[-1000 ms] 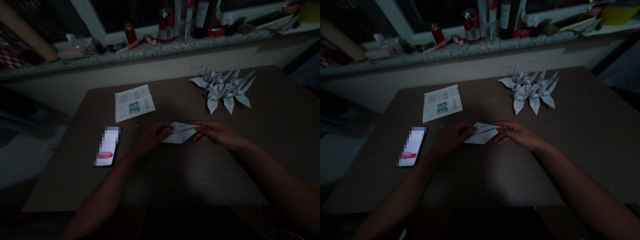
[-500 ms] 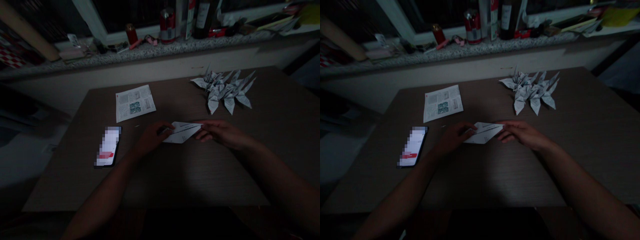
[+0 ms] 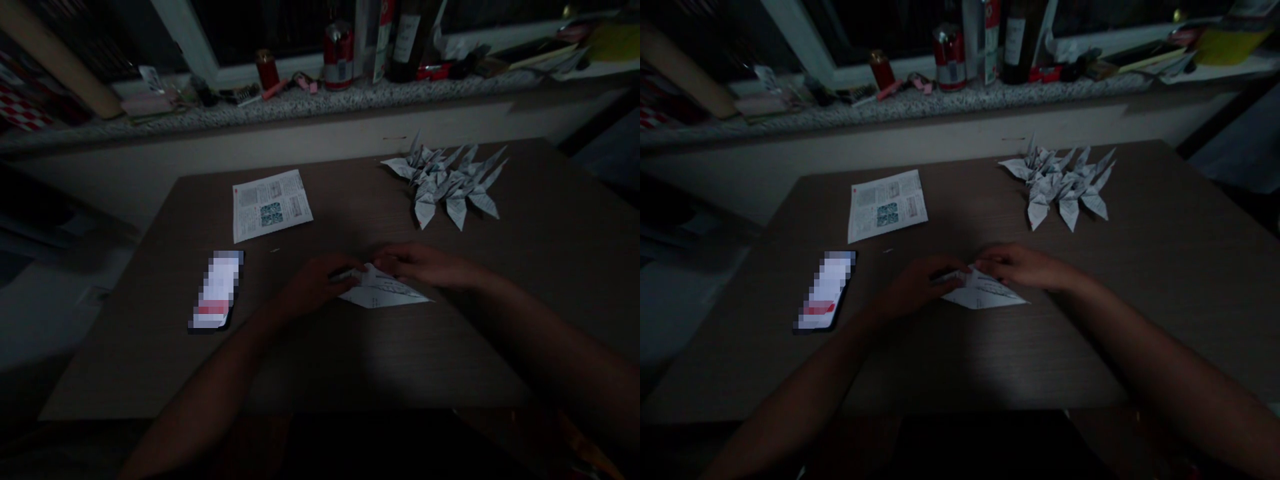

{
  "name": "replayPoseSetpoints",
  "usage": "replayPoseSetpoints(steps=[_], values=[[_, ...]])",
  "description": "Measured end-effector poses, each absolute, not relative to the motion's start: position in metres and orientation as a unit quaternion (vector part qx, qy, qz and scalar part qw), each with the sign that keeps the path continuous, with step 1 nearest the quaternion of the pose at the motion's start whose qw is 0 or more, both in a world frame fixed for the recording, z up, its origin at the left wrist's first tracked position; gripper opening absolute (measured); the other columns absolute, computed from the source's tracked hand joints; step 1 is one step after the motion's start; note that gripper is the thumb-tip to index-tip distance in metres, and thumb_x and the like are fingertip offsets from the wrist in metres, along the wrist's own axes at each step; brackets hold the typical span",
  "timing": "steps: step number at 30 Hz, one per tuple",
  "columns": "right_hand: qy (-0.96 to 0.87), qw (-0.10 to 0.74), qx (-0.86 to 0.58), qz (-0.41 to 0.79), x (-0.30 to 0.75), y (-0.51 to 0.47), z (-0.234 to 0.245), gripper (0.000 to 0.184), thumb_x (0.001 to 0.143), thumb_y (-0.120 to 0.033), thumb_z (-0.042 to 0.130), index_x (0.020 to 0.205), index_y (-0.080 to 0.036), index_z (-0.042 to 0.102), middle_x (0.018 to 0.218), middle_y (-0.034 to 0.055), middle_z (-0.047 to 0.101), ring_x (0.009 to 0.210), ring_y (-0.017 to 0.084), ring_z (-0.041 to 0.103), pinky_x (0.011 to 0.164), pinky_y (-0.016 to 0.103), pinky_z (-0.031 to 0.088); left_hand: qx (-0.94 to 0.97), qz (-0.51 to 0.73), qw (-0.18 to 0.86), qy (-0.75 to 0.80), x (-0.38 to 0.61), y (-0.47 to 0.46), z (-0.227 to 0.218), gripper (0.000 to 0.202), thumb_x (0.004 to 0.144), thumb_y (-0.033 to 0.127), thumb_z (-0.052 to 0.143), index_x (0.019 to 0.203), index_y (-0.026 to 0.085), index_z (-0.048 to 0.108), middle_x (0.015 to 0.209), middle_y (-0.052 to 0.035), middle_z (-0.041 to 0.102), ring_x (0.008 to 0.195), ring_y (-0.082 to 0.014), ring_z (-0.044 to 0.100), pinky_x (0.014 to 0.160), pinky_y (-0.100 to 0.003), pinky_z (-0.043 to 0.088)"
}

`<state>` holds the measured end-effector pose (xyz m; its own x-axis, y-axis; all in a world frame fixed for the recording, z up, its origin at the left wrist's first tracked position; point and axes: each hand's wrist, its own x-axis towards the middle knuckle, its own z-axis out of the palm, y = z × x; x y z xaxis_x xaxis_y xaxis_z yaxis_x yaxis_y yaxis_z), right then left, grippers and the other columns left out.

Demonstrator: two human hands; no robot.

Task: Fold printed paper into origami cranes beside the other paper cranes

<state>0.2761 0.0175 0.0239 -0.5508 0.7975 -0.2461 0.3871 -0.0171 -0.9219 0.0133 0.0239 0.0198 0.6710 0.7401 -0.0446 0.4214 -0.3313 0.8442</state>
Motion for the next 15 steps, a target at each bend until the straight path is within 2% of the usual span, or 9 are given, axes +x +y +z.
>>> replayPoseSetpoints(steps=[4,8,12,15], values=[[-0.687,0.189,-0.431,0.554,0.264,0.016,0.018,0.037,0.092,-0.055,0.066,0.098,-0.02,0.075,0.079,0.0007,0.066,0.066,0.014,0.054,0.057,0.027,0.042,0.767,0.2,0.493,0.36,0.014,0.022,0.018,0.031,0.094,0.029,0.07,0.125,0.027,0.07,0.126,-0.0026,0.073,0.116,-0.0214,0.068,0.102,-0.034,0.052],[-0.655,0.21,-0.46,0.561,0.264,0.013,0.015,0.036,0.089,-0.054,0.068,0.092,-0.018,0.071,0.07,-0.0027,0.058,0.06,0.012,0.046,0.053,0.025,0.036,0.722,0.246,0.51,0.399,0.013,0.025,0.014,0.039,0.091,0.035,0.075,0.127,0.023,0.066,0.124,-0.0056,0.072,0.113,-0.0223,0.069,0.096,-0.034,0.056],[-0.616,0.248,-0.492,0.563,0.269,0.01,0.012,0.037,0.087,-0.053,0.07,0.097,-0.018,0.07,0.074,-0.0014,0.061,0.061,0.012,0.049,0.054,0.026,0.036,0.715,0.242,0.482,0.444,0.011,0.031,0.015,0.026,0.094,0.038,0.07,0.114,0.021,0.072,0.115,-0.0052,0.075,0.103,-0.0219,0.071,0.091,-0.034,0.056],[-0.596,0.265,-0.502,0.567,0.273,0.008,0.008,0.036,0.087,-0.053,0.07,0.098,-0.019,0.07,0.075,-0.0009,0.062,0.06,0.012,0.05,0.053,0.026,0.036,0.699,0.224,0.501,0.458,0.01,0.034,0.015,0.028,0.096,0.045,0.066,0.107,0.021,0.075,0.106,-0.0043,0.077,0.087,-0.02,0.072,0.082,-0.034,0.057]])
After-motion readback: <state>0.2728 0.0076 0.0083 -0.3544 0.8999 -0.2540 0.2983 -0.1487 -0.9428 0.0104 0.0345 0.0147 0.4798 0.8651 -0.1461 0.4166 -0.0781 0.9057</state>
